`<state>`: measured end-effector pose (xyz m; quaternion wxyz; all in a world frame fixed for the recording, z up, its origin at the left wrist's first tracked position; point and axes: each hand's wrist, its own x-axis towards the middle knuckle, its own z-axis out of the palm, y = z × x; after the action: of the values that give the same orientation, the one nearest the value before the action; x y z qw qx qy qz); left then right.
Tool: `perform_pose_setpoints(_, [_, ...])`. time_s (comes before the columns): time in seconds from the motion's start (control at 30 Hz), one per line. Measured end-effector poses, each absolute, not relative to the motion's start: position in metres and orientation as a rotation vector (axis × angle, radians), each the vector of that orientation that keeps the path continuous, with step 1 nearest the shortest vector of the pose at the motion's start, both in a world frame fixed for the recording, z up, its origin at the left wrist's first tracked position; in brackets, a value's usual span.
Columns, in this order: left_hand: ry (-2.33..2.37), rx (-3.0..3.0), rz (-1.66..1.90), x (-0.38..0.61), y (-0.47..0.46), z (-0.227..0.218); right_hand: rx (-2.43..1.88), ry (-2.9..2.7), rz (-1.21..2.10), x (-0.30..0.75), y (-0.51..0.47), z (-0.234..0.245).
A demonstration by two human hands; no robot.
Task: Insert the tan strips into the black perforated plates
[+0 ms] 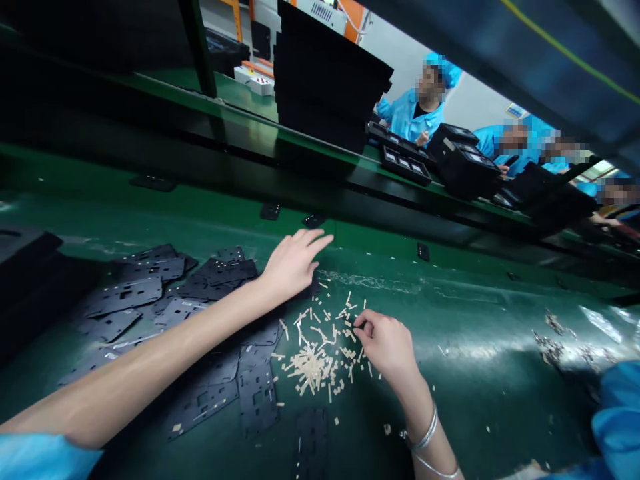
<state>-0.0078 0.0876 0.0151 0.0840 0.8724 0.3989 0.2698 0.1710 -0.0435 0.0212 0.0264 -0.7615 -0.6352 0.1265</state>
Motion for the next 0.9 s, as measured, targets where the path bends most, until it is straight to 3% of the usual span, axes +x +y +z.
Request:
perform_pose_setpoints(0.17, [0.901,2.26,0.811,-0.017,0.048,0.007,-2.368,-1.998,0.495,0.168,-0.041,0.016])
perform_pose_setpoints(0.43, [0.817,1.987,0.719,-0.011,0.031,0.01,-2.454,-1.996,0.482,0.175,-0.04,0.021])
perform_pose_setpoints(0.7, [0.856,1.994,0.638,-0.009,0.029,0.001,-2.251,-2.079,-0.023,0.173,-0.044,0.016])
perform_pose_setpoints(0.9, [0.89,2.011,0.64,-0.009,0.029,0.0,-2.163,-2.105,-0.212,0.159,-0.041,0.009])
